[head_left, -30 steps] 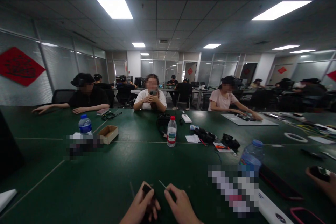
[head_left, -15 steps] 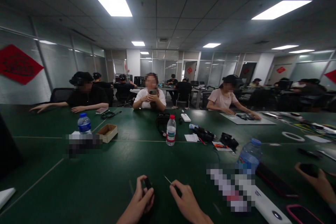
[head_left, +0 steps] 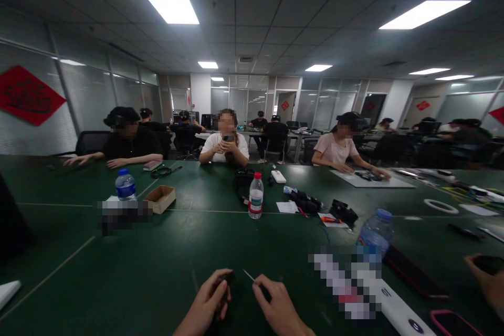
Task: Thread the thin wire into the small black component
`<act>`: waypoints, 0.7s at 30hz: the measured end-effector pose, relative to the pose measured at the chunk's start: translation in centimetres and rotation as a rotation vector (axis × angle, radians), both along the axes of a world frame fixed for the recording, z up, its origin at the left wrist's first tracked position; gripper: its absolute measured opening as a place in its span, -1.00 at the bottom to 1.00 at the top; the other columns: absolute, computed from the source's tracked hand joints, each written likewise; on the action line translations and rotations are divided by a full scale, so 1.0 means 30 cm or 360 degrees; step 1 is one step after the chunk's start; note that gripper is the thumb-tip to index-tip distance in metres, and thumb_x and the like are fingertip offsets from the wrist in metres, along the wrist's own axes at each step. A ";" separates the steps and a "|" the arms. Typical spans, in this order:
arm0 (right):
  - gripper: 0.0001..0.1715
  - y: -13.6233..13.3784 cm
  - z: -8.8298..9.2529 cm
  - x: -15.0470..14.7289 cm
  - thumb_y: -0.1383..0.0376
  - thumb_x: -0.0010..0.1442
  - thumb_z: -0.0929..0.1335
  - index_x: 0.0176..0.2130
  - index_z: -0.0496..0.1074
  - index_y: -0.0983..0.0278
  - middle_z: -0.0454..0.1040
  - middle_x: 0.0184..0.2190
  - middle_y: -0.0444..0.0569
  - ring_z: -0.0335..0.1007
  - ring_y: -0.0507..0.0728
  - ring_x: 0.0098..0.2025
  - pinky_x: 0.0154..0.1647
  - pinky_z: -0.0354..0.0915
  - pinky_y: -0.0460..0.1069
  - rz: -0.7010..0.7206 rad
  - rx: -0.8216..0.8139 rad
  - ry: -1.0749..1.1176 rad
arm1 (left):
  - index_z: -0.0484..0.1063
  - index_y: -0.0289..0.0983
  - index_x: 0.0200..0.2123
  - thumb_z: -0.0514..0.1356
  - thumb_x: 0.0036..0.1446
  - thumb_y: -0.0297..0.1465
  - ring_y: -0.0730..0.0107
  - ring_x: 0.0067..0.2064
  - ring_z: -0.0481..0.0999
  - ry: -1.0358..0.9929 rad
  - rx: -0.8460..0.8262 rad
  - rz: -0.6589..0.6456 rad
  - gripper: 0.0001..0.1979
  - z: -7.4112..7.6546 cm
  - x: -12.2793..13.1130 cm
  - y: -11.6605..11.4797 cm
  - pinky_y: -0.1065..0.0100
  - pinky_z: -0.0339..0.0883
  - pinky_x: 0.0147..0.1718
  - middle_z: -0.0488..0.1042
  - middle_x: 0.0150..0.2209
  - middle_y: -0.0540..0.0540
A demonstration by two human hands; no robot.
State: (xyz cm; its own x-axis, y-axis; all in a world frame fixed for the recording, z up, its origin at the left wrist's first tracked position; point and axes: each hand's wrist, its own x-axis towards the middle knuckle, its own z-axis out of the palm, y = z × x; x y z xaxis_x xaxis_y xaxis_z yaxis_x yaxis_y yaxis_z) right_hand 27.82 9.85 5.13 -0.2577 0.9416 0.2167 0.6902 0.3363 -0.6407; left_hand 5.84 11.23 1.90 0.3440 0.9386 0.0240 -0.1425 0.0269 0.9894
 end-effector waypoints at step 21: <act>-0.59 -0.014 0.001 -0.007 0.10 0.35 0.16 -0.27 0.46 0.22 0.46 -0.43 -0.12 0.37 0.04 -0.41 -0.37 0.18 -0.10 0.0214 0.0077 -0.0155 | 0.48 -0.38 -0.16 0.21 0.04 0.06 0.54 -0.58 0.24 0.0193 0.0006 0.0139 -0.41 -0.019 -0.009 0.012 0.47 0.02 -0.60 0.38 -0.52 0.01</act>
State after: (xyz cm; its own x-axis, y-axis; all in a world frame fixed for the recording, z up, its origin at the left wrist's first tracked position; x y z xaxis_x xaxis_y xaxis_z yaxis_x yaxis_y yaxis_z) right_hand 27.60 9.42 5.16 -0.4029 0.8862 0.2286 0.6950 0.4588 -0.5536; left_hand 5.58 11.58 1.34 0.2616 0.9651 -0.0091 -0.0238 0.0159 0.9996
